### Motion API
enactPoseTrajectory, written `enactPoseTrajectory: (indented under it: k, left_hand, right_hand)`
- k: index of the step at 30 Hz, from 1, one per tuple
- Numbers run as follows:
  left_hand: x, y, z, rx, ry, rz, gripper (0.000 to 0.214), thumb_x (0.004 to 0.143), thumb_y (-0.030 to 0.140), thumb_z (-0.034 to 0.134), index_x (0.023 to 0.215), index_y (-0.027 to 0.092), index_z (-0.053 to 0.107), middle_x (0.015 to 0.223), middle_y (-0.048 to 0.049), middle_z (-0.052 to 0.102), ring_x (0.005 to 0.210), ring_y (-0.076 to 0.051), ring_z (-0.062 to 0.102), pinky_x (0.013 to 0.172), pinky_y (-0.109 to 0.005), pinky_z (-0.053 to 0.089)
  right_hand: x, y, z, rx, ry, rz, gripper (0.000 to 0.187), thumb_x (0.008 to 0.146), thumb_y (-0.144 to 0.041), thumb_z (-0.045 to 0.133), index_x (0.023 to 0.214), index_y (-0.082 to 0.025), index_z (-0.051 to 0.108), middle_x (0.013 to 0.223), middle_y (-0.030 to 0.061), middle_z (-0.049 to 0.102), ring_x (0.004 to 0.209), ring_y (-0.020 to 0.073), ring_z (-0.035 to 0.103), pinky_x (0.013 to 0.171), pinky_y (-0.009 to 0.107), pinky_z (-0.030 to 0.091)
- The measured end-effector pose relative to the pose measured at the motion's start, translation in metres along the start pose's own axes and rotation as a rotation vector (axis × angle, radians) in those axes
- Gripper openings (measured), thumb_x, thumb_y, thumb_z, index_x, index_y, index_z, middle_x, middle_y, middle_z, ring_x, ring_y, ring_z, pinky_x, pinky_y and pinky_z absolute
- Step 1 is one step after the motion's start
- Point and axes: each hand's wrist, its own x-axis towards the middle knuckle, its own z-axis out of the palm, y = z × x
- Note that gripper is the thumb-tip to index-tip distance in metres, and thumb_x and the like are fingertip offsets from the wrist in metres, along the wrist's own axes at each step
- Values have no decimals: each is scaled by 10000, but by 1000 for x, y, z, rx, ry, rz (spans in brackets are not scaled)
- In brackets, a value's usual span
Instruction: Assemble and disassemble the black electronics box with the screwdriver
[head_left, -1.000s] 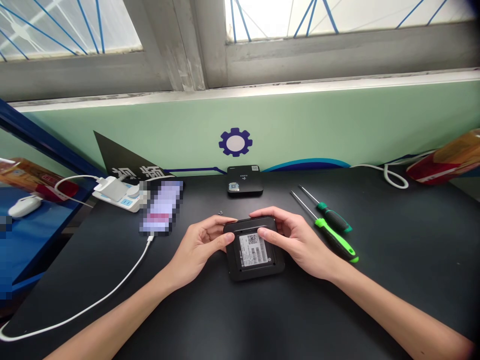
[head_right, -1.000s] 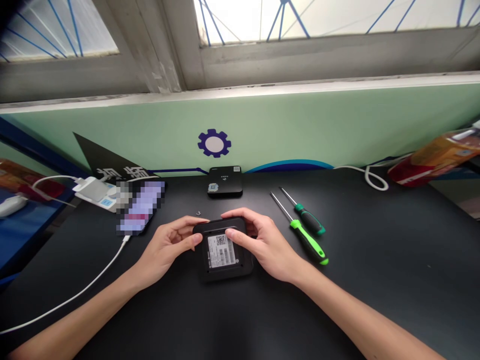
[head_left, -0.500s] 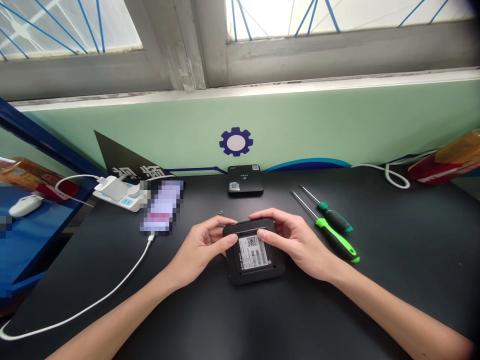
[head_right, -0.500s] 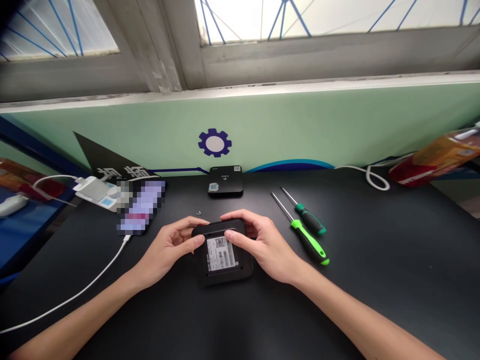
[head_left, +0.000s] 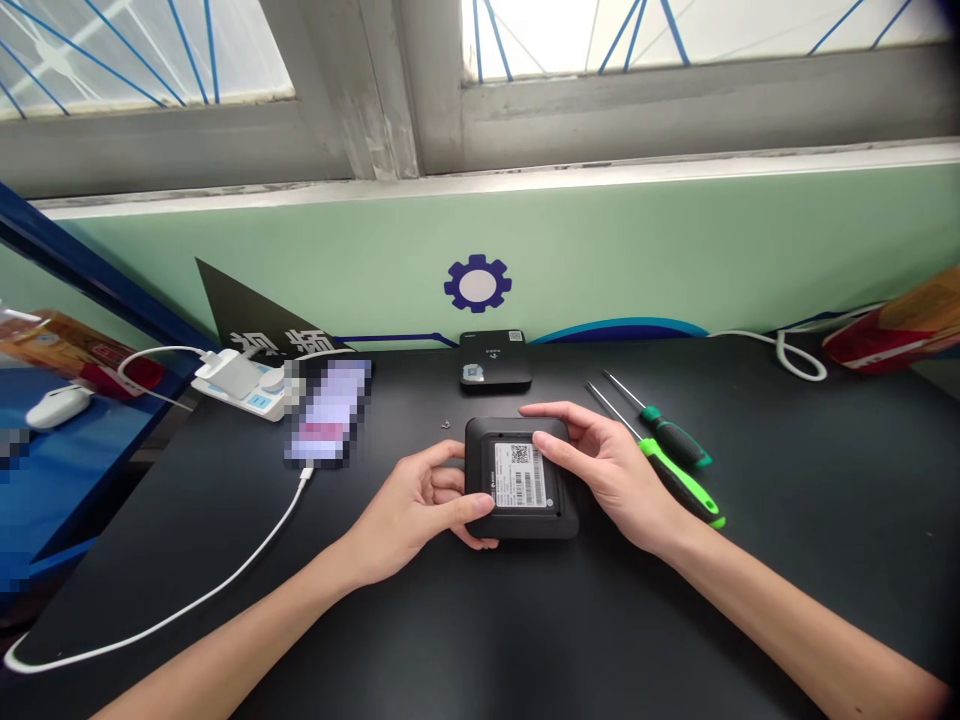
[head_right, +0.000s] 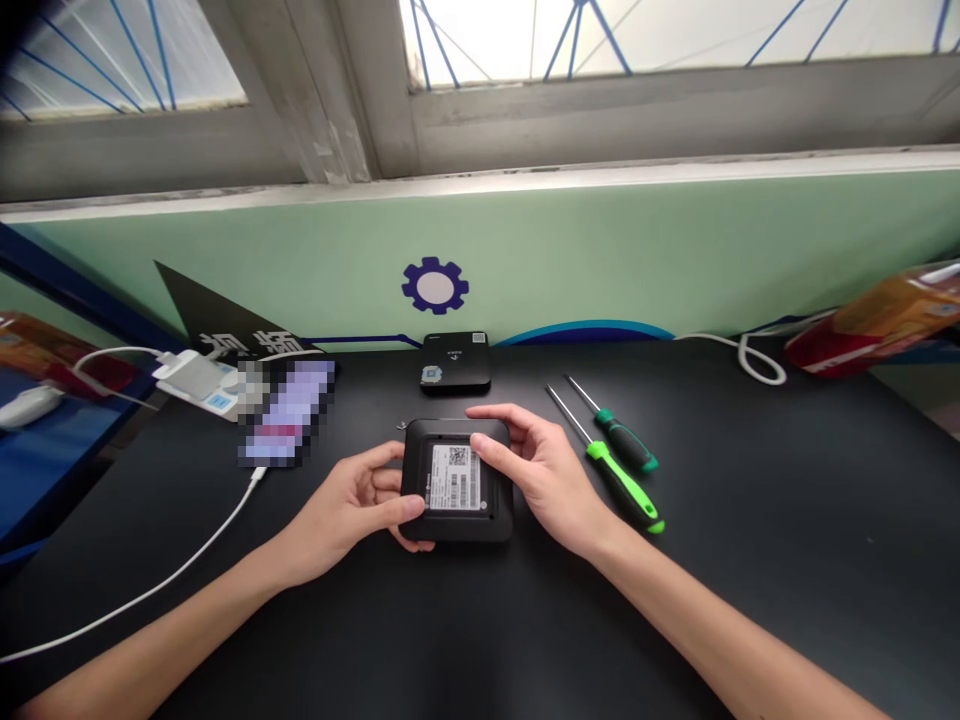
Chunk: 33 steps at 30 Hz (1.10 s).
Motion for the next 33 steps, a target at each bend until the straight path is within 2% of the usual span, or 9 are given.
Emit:
enactPoseTrajectory:
  k: [3,6,11,25,33]
  left_hand:
    - [2,-1,-2,-28,20,21,567,1002,379,928,1450,148,667,1186,-175,880,948,-334,898,828,-470,778]
    - [4,-1,-4,-21,65,39,598,1005,396,928,1466,126,659,1168,-190,888,851,-323,906,800,-430,772]
    - [7,0,-5,0,122,44,646,1013,444,918,1496,124,633,1206,-209,885,885,-333,913,801,-398,765]
    - [6,2,-4,19,120,16,666,972,466,952,1460,136,642,1198,-214,888,870,-350,914,714,-368,752]
    - [6,1,-5,34,119,16,686,981,458,944,1495,136,625,1219,-223,882,862,-344,914,676,-347,755]
  right_hand:
    - [-1,-4,-1,59,-24,62,464,1017,-494,898,1422,-305,774,1160,42,833,1095,260,777,938,365,637]
    - [-2,-7,-1,129,-131,113,522,1019,-477,900,1477,-287,738,1249,75,857,1116,271,807,964,385,671]
    - [-4,-7,0,107,-277,159,648,1022,-447,900,1587,-267,641,1270,110,861,955,257,834,705,325,690]
    - [-4,-4,0,83,-290,157,609,1043,-408,881,1582,-267,635,1239,98,864,916,239,845,697,296,667]
    - [-5,-5,-1,78,-286,160,629,1024,-414,896,1578,-263,638,1230,101,861,914,249,837,702,317,658]
